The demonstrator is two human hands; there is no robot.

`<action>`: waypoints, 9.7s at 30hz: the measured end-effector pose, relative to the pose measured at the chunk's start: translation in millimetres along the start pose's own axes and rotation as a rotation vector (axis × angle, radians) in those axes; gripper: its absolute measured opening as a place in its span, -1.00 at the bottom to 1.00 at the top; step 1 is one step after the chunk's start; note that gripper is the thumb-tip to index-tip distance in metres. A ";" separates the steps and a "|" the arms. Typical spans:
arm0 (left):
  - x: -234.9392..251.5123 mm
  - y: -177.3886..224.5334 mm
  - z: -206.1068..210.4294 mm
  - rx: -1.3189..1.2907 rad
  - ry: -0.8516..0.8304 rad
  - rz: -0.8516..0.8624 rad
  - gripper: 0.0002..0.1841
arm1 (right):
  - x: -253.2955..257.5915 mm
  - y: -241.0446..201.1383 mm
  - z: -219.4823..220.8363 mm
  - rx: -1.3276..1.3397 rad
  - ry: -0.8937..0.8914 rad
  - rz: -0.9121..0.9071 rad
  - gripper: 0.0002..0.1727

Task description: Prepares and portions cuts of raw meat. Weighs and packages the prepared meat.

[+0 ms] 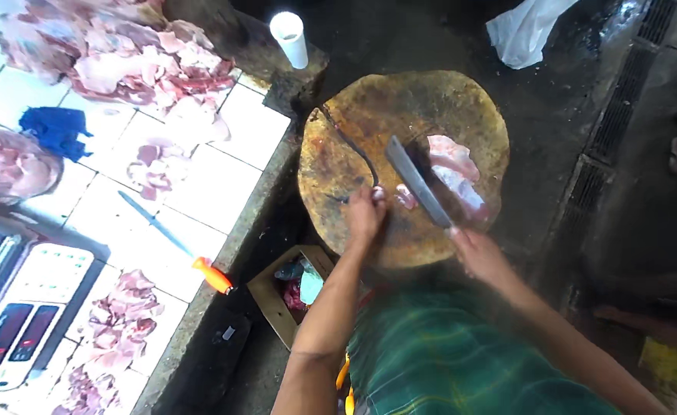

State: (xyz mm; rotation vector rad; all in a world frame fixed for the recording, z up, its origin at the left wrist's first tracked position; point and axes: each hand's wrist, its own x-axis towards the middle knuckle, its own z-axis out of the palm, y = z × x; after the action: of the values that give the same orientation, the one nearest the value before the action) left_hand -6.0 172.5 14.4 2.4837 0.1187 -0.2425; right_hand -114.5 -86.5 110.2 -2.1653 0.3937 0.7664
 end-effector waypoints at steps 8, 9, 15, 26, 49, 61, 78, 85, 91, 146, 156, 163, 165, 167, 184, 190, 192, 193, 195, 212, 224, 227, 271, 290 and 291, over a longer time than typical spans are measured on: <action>6.9 39.1 55.1 0.299 0.042 0.371 -0.22 | -13.0 86.7 -36.6 0.196 0.357 -0.110 -0.33; 17.5 38.7 57.5 0.320 0.095 0.395 -0.32 | -6.8 95.1 -41.9 0.187 0.379 -0.078 -0.31; 87.7 81.2 -8.1 0.100 0.242 -0.090 -0.54 | 32.6 114.1 -71.9 0.188 0.257 0.198 -0.15; 108.2 169.6 16.3 0.221 0.070 0.024 -0.24 | 44.1 124.4 -88.3 0.193 0.220 0.204 -0.17; -47.8 32.6 2.2 -1.090 0.115 -0.407 -0.50 | 29.4 116.9 -70.8 0.096 0.280 0.134 -0.18; -88.9 35.1 -4.0 -0.096 0.198 -0.267 -0.26 | 37.4 59.8 -45.8 -0.170 -0.093 -0.376 -0.28; -119.3 40.3 42.4 0.042 0.194 -0.156 -0.49 | -38.4 -82.8 -97.5 0.303 0.325 -1.251 -0.33; -117.1 41.6 40.8 0.052 0.125 -0.282 -0.54 | 41.6 28.9 -41.5 -0.456 -0.159 -0.250 -0.19; -117.6 34.1 48.1 0.095 0.184 -0.213 -0.46 | 53.8 27.5 -50.4 -0.441 -0.119 -0.305 -0.19; -103.4 33.8 64.5 0.192 0.343 0.075 -0.82 | 48.0 23.4 -34.8 -0.359 -0.202 -0.224 -0.16; -142.2 35.7 53.2 0.219 0.429 0.008 -0.47 | 27.0 19.5 -68.5 -0.206 0.037 -0.448 -0.21; -145.2 32.3 56.2 0.181 0.408 0.021 -0.67 | -36.9 -56.9 -85.9 0.173 0.229 -1.210 -0.35; -154.0 44.0 44.8 0.180 0.396 -0.017 -0.64 | -50.0 -80.6 -95.3 0.380 0.187 -1.371 -0.30; -143.9 46.5 36.9 0.214 0.424 -0.070 -0.49 | -49.3 -87.5 -98.5 0.456 0.161 -1.421 -0.27; -109.4 27.8 12.6 0.272 0.128 -0.137 -0.55 | -1.9 2.7 -41.2 -0.060 0.118 -0.778 -0.33; -112.9 29.8 24.0 0.260 0.210 -0.180 -0.55 | -47.3 -66.8 -70.4 0.360 0.232 -1.264 -0.31; -112.5 28.8 26.8 0.249 0.232 -0.169 -0.57 | -38.1 -63.3 -53.8 0.419 0.232 -1.270 -0.29; -113.6 28.5 28.2 0.241 0.243 -0.167 -0.58 | -23.2 -40.9 -32.8 0.334 0.230 -1.169 -0.30; -124.3 31.0 27.7 0.216 0.265 -0.153 -0.61 | 0.5 18.5 3.8 -0.034 0.066 -0.743 -0.34; -83.6 103.5 45.1 0.126 0.244 -0.060 -0.47 | 65.5 25.6 -124.6 0.038 -0.106 -0.287 -0.20; 40.1 114.9 40.2 0.327 -0.114 -0.145 -0.45 | 62.6 143.4 -131.1 0.448 -0.255 0.070 -0.25; 45.5 107.3 24.0 0.308 -0.092 -0.221 -0.48 | 63.7 161.2 -125.4 0.616 -0.397 0.125 -0.23; 55.6 100.1 13.1 -1.595 0.082 -0.128 -0.58 | -4.7 9.8 -75.7 0.257 -0.325 0.055 -0.30; 121.6 79.0 21.9 -0.830 0.134 -0.096 -0.60 | 69.9 91.9 -35.4 0.892 -0.479 0.179 -0.17; 116.7 82.2 32.4 -0.647 0.145 -0.032 -0.57 | 67.2 83.1 -31.3 0.865 -0.469 0.190 -0.17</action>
State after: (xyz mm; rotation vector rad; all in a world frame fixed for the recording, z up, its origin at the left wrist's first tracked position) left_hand 115.3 90.6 13.8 1.8530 0.2536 -0.0249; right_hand -92.4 -165.5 35.0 -1.1182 0.5568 0.9519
